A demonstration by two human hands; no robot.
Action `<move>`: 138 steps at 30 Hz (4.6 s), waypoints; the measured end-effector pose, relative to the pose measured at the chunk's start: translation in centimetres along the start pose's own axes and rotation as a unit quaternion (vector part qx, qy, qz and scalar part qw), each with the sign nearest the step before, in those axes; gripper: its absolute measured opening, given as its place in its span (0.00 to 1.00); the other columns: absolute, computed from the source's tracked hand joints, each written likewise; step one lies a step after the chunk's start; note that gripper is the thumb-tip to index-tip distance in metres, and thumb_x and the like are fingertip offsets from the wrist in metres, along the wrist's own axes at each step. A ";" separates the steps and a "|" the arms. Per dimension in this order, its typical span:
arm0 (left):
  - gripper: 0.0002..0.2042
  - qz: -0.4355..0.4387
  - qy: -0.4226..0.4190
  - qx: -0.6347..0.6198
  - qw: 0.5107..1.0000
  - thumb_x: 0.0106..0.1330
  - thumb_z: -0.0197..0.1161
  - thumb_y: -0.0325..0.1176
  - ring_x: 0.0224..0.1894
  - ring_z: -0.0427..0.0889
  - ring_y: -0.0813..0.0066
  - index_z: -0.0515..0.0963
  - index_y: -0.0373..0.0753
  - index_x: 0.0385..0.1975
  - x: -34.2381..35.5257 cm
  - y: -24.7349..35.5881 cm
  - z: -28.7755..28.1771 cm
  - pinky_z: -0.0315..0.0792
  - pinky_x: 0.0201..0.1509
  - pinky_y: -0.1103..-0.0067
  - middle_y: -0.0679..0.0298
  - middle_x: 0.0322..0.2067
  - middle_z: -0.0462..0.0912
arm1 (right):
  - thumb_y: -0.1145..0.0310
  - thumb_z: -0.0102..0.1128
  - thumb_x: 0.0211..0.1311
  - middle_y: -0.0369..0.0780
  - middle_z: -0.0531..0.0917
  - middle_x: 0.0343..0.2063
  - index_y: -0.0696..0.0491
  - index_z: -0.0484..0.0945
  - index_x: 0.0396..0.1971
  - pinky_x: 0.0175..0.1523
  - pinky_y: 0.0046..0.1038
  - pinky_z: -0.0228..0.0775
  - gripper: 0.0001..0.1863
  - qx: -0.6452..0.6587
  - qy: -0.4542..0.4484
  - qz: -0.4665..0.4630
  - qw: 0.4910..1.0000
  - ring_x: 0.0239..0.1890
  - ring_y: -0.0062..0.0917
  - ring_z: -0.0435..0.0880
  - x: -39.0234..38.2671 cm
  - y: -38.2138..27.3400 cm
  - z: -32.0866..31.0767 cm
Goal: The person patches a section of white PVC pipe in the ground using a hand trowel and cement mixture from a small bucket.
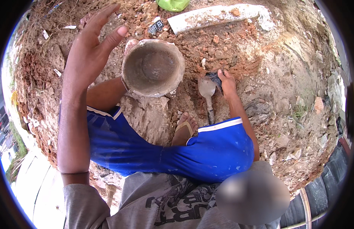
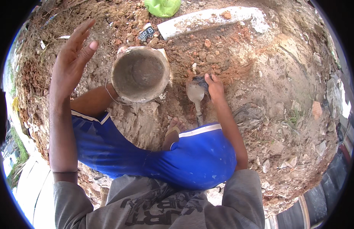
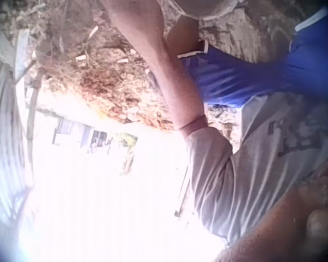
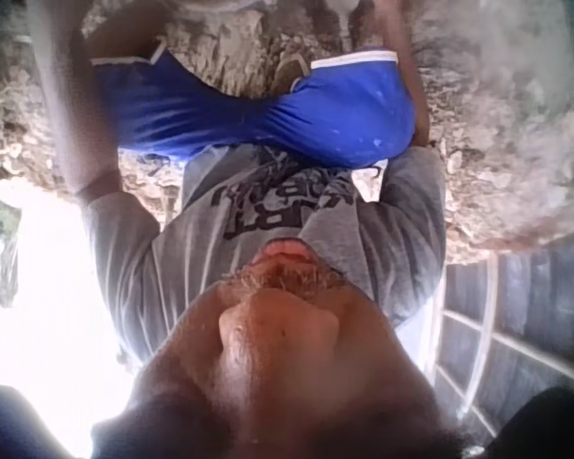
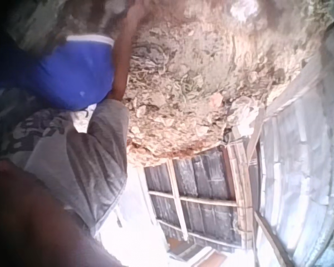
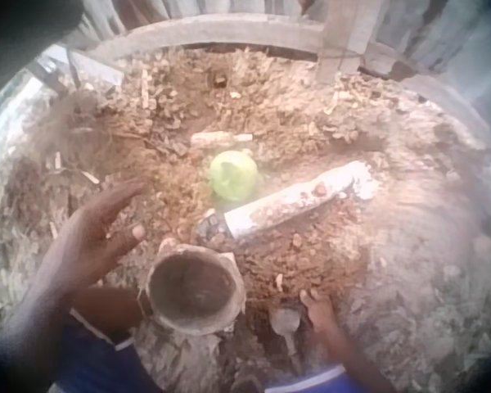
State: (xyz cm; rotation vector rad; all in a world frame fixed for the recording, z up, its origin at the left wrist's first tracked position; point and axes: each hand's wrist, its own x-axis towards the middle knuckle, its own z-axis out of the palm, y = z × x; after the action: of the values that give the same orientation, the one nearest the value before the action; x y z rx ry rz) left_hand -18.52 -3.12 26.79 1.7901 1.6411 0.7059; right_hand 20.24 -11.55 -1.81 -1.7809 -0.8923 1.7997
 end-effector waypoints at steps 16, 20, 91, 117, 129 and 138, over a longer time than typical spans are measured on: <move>0.26 0.105 -0.089 0.157 0.978 0.63 0.67 0.40 0.63 0.73 0.53 0.73 0.49 0.63 -0.2 6.3 4.5 0.71 0.64 0.63 0.59 0.65 0.71 | 0.55 0.58 0.70 0.45 0.84 0.45 0.67 0.76 0.55 0.55 0.24 0.69 0.28 0.033 0.241 -0.022 0.970 0.46 0.26 0.81 -12.7 -5.2 -3.0; 0.26 0.119 -0.067 0.184 0.973 0.63 0.67 0.39 0.62 0.74 0.53 0.74 0.47 0.62 -0.4 5.6 5.4 0.72 0.64 0.63 0.58 0.64 0.71 | 0.59 0.61 0.68 0.42 0.84 0.36 0.63 0.80 0.48 0.42 0.22 0.73 0.21 0.081 0.313 0.046 0.945 0.36 0.22 0.83 -17.4 -12.7 -2.2; 0.24 0.143 -0.199 0.209 0.947 0.62 0.67 0.39 0.66 0.70 0.54 0.74 0.40 0.58 -0.9 7.1 5.9 0.61 0.72 0.59 0.52 0.64 0.70 | 0.59 0.63 0.66 0.42 0.85 0.40 0.66 0.73 0.56 0.57 0.26 0.69 0.28 -0.129 0.341 -0.266 0.892 0.43 0.23 0.82 -30.4 -35.3 -11.6; 0.25 0.096 -0.231 0.217 0.944 0.59 0.69 0.36 0.61 0.76 0.53 0.74 0.40 0.58 -0.7 6.4 4.2 0.69 0.65 0.63 0.52 0.62 0.72 | 0.57 0.72 0.54 0.44 0.76 0.59 0.49 0.72 0.62 0.69 0.41 0.62 0.35 -0.696 0.140 -0.161 0.686 0.64 0.35 0.72 -13.8 -12.8 -11.2; 0.30 0.085 -0.259 0.247 0.930 0.55 0.71 0.33 0.63 0.73 0.52 0.72 0.41 0.61 -0.9 6.0 5.6 0.66 0.69 0.63 0.57 0.64 0.71 | 0.49 0.76 0.47 0.43 0.60 0.70 0.48 0.66 0.66 0.69 0.49 0.56 0.46 -0.842 -0.200 -0.115 0.488 0.70 0.42 0.60 -1.1 -7.4 -6.5; 0.33 0.084 -0.273 0.246 0.926 0.51 0.74 0.34 0.63 0.73 0.52 0.72 0.41 0.61 -1.1 6.8 7.0 0.66 0.69 0.62 0.54 0.64 0.70 | 0.43 0.77 0.42 0.39 0.68 0.51 0.54 0.75 0.55 0.48 0.34 0.75 0.43 -0.835 -0.303 -0.080 0.453 0.50 0.33 0.78 2.2 -7.2 -7.3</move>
State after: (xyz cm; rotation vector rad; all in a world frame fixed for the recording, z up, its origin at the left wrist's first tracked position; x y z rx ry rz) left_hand -8.95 -5.11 27.09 2.2315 1.3522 -0.1756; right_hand 26.42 -4.10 2.18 -1.2215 -3.8462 0.9603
